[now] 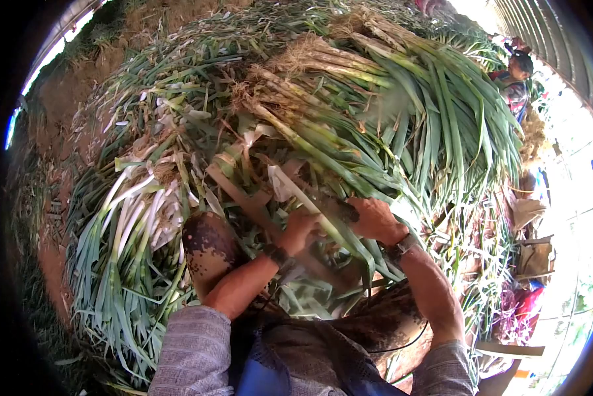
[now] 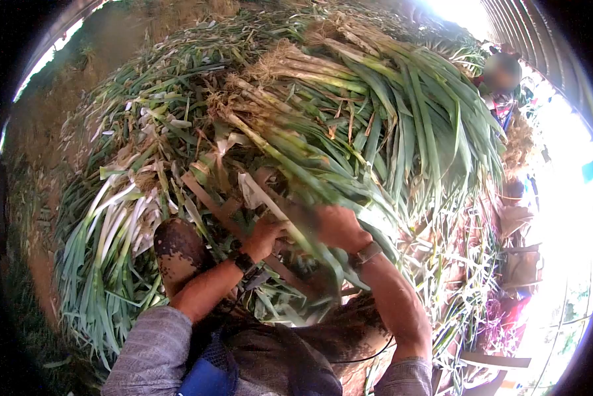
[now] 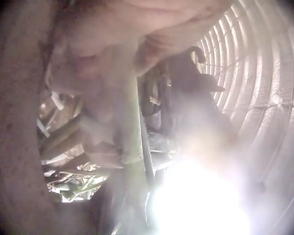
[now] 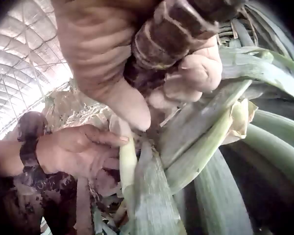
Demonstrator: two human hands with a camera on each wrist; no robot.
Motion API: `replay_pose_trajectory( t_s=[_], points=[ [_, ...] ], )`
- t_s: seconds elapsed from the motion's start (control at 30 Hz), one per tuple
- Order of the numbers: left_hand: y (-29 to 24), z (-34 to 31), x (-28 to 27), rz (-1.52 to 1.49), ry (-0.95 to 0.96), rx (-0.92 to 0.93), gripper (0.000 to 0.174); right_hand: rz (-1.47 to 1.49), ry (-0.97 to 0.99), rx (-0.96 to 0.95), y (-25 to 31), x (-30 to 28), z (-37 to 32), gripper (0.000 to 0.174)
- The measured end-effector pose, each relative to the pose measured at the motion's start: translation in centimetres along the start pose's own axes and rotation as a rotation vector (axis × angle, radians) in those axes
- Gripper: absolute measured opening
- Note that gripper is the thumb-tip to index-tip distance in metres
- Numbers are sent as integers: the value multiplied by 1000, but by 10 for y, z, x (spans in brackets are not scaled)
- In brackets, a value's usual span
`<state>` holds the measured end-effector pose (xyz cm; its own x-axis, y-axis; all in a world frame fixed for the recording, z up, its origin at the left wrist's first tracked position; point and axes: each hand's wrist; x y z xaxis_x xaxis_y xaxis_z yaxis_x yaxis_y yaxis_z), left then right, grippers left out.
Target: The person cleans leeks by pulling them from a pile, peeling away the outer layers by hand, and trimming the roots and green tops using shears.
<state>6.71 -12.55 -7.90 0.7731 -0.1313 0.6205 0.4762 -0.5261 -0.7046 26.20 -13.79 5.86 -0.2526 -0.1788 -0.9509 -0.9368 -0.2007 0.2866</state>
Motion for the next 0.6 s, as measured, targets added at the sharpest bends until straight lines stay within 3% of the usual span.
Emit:
replay_pose_trajectory(
  t_s=[0.2,0.3,0.37,0.43,0.5,0.57,0.6],
  points=[
    [-6,-5,-9,-110,82,-84,24,135,-59,-38,-7,-4,-8,38],
    [1,6,-22,-61,234,26,30,122,-17,-14,-8,-28,-20,41],
    [10,21,-40,-432,61,-10,25,226,40,-82,-11,-29,-32,44],
    [-12,28,-41,-420,30,57,24,249,-45,-131,-7,-36,-46,45],
    [-43,29,-42,-401,-4,136,24,280,59,-86,-2,-46,-55,42],
    [-73,24,-44,-564,-82,216,21,237,147,-42,-15,-41,-60,41],
    [-87,20,-39,-608,-221,277,18,205,147,-48,-16,-39,-63,40]
  ],
)
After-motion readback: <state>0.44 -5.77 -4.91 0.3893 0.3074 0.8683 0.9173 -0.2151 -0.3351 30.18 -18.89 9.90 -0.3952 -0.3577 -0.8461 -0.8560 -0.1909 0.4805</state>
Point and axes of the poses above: each hand's wrist, its own z-axis towards the middle knuckle, its own x-axis out of the palm, y = z × x, and after that the axes turned 3 degrees about -y, right-handed
